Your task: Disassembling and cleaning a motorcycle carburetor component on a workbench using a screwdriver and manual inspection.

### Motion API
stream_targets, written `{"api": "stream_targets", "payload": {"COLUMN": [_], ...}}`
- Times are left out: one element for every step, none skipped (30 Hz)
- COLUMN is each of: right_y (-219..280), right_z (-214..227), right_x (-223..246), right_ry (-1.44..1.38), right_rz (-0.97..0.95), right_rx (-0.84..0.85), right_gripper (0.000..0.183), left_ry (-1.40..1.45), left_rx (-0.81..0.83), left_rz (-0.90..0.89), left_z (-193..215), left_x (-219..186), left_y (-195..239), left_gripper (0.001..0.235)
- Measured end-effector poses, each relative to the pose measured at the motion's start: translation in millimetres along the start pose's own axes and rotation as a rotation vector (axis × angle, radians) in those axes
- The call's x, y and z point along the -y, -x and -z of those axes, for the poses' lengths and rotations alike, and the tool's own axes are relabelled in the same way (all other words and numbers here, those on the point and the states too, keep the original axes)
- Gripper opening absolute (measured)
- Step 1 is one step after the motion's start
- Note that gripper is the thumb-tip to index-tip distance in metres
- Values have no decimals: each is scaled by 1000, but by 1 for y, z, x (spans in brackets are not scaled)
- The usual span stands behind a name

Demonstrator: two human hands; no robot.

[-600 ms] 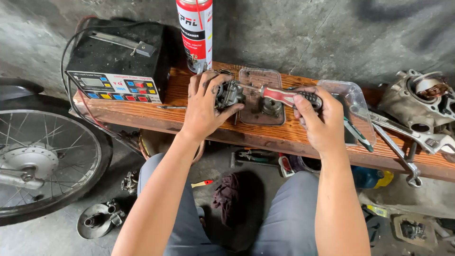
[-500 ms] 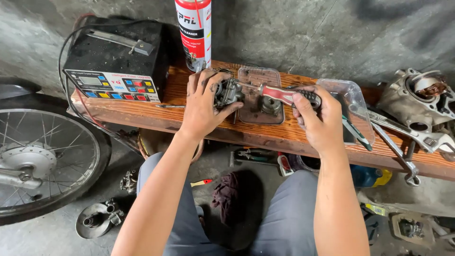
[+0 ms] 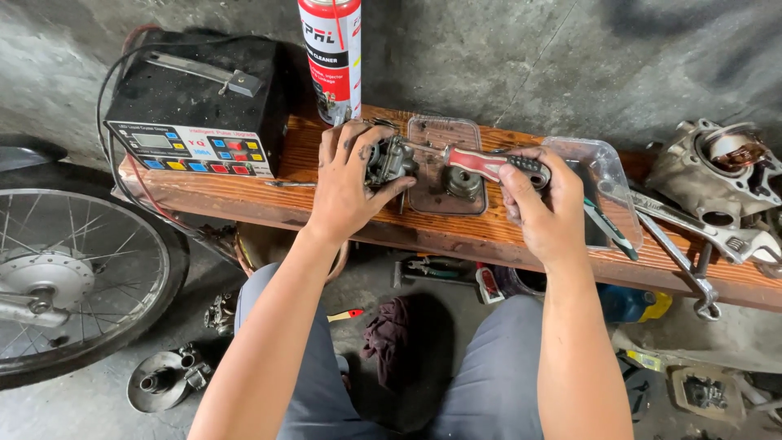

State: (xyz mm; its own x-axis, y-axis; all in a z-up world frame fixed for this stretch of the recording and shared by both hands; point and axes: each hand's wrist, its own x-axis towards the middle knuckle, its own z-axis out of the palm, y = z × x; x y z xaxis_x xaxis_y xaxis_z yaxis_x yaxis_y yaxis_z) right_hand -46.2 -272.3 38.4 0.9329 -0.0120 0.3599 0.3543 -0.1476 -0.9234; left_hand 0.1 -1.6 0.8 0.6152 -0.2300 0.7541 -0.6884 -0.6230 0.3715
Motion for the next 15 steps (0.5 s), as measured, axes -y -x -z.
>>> {"api": "stream_targets", "payload": {"right_y": [1, 2, 1, 1, 2, 4, 5, 5, 2, 3, 5, 8, 10, 12, 11], "right_z": [-1, -2, -3, -5, -6, -7, -6, -5, -6, -5, -5, -5, -5, -5, -7], "right_x": [1, 2, 4, 5, 7, 8, 6, 4, 1, -1, -3, -6, -6, -6, -6], "right_ry": [1, -2, -7, -7, -20, -32, -28, -30, -36, -35, -38, -42, -41, -32, -27], "right_rz": [-2, -4, -2, 0, -4, -7, -9, 1, 17, 21, 19, 16, 11, 23, 39], "right_rx": [-1, -4, -7, -9, -14, -19, -22, -25, -20, -15, -23, -31, -31, -33, -30], "right_gripper": [17, 17, 16, 16, 16, 15, 15, 16, 17, 17, 18, 20, 20, 21, 22], "left_ry": [2, 4, 4, 4, 27, 50, 55, 91, 119, 117, 114, 111, 113, 109, 99], "left_rx": [1, -3, -10, -11, -15, -19, -18, -27, -42, -48, -75, -101, -99, -131, -166], "left_rz": [0, 2, 0, -2, 4, 9, 9, 31, 53, 53, 46, 39, 42, 78, 113], "left_z": [0, 1, 2, 2, 3, 3, 0, -3, -4, -2, 0, 1, -1, -3, -3], "left_x": [-1, -2, -3, -2, -2, -1, 1, 2, 6, 4, 2, -1, -4, -7, -9], "left_y": [0, 0, -1, -2, -2, -2, 0, 2, 4, 2, 2, 2, 4, 7, 8], "left_gripper": [57, 57, 58, 58, 59, 60, 60, 59, 57, 57, 47, 38, 38, 48, 58]}}
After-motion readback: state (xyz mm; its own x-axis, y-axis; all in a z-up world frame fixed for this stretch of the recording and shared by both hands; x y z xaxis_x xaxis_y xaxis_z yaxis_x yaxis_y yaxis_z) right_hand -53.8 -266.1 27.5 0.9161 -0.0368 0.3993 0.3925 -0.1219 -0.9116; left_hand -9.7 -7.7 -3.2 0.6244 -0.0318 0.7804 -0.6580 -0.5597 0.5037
